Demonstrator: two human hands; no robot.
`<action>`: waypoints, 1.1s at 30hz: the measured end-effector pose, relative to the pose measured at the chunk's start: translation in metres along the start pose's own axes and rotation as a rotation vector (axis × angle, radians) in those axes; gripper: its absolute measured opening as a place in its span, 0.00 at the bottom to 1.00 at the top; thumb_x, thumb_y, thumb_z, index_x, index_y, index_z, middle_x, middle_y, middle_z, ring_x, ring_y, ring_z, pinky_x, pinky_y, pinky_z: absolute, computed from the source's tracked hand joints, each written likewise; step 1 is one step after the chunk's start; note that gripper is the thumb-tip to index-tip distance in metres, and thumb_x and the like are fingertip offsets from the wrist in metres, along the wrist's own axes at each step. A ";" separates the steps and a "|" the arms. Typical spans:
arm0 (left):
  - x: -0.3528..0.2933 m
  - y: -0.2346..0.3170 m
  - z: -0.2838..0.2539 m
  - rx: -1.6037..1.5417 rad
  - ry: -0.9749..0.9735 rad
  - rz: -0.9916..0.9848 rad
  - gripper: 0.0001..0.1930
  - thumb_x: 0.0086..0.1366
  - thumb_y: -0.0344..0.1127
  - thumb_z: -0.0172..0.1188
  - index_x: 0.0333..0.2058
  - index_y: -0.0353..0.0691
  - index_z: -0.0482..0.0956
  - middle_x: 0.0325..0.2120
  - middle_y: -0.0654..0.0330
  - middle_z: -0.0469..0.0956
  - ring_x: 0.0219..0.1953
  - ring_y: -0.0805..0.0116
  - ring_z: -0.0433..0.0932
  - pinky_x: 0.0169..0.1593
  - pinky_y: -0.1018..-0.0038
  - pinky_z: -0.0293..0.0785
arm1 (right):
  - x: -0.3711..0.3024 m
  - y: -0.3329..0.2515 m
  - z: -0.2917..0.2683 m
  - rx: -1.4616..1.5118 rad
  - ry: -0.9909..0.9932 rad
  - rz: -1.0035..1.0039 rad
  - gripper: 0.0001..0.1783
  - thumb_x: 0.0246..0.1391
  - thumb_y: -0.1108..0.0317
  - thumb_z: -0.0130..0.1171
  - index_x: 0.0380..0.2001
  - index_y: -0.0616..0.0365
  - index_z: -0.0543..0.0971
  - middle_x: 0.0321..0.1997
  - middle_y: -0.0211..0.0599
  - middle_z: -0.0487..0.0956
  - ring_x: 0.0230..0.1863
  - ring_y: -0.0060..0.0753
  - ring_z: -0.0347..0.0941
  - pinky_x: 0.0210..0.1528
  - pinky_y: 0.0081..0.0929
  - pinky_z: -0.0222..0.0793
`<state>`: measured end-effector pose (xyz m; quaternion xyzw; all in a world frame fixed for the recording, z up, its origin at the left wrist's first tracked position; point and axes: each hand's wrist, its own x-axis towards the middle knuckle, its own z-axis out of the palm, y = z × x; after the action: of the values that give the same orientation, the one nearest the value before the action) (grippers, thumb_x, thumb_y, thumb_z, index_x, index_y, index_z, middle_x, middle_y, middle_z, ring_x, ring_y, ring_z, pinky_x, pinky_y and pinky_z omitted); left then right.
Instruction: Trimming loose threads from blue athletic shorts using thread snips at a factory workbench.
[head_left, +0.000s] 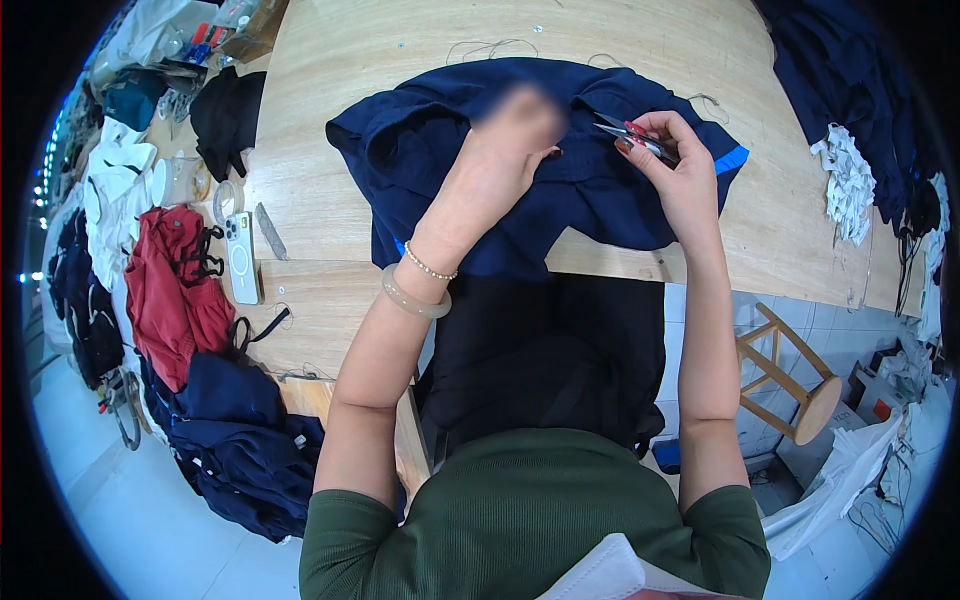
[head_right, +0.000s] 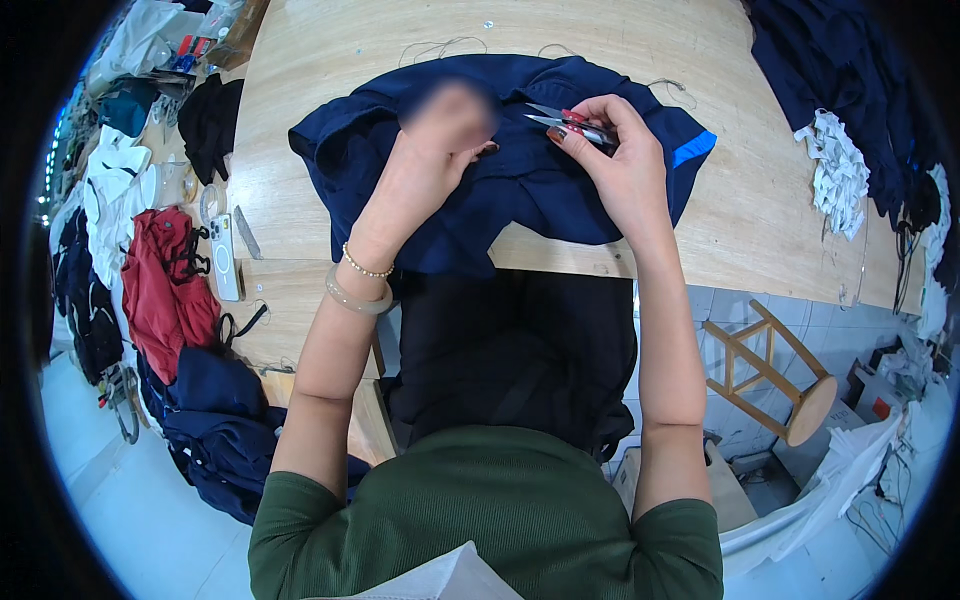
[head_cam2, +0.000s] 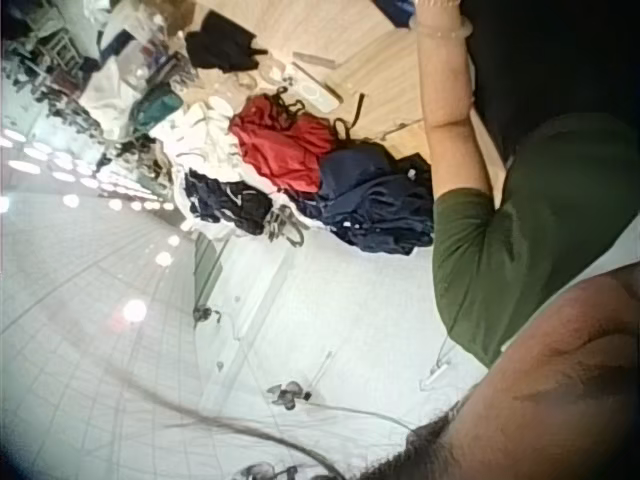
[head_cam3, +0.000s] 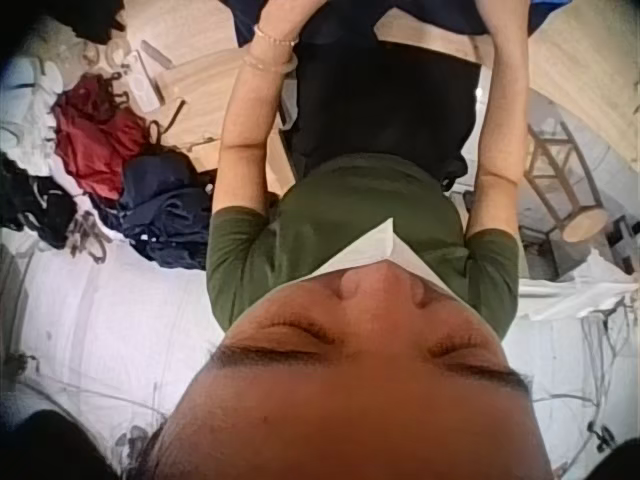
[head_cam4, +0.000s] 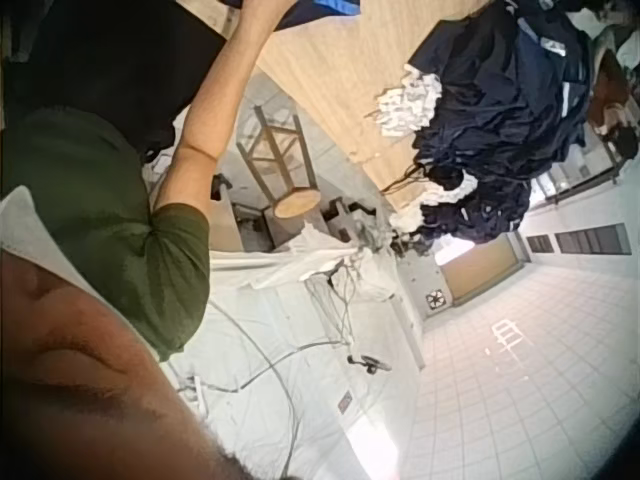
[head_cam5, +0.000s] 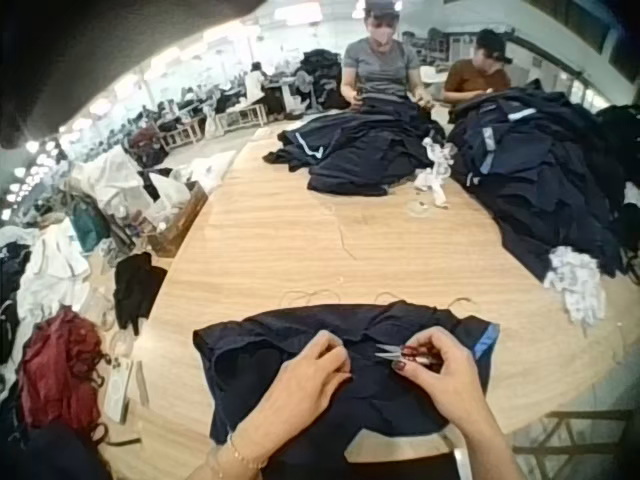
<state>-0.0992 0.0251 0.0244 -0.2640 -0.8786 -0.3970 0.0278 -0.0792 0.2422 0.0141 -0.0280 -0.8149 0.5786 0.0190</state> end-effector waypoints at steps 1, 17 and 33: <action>0.000 -0.001 0.000 0.002 0.001 0.001 0.05 0.59 0.22 0.60 0.31 0.33 0.72 0.34 0.55 0.71 0.33 0.56 0.78 0.37 0.68 0.77 | 0.000 -0.001 0.000 -0.011 -0.001 0.001 0.14 0.49 0.66 0.70 0.35 0.61 0.78 0.33 0.28 0.78 0.34 0.19 0.70 0.39 0.18 0.65; 0.004 -0.016 0.001 -0.414 -0.047 -0.268 0.02 0.66 0.21 0.54 0.33 0.31 0.74 0.32 0.58 0.80 0.31 0.75 0.81 0.36 0.82 0.80 | 0.001 -0.010 0.007 -0.349 0.027 -0.364 0.11 0.46 0.67 0.69 0.32 0.58 0.79 0.31 0.30 0.76 0.34 0.31 0.68 0.37 0.25 0.66; 0.007 -0.030 0.018 -0.692 0.140 -0.394 0.03 0.67 0.27 0.58 0.35 0.34 0.76 0.31 0.60 0.83 0.28 0.82 0.75 0.31 0.87 0.72 | 0.009 -0.008 0.018 -0.492 0.024 -0.398 0.08 0.47 0.68 0.67 0.31 0.56 0.80 0.30 0.27 0.74 0.33 0.33 0.66 0.36 0.28 0.64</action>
<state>-0.1170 0.0249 -0.0071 -0.0567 -0.7229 -0.6841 -0.0792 -0.0892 0.2234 0.0158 0.1216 -0.9197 0.3484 0.1341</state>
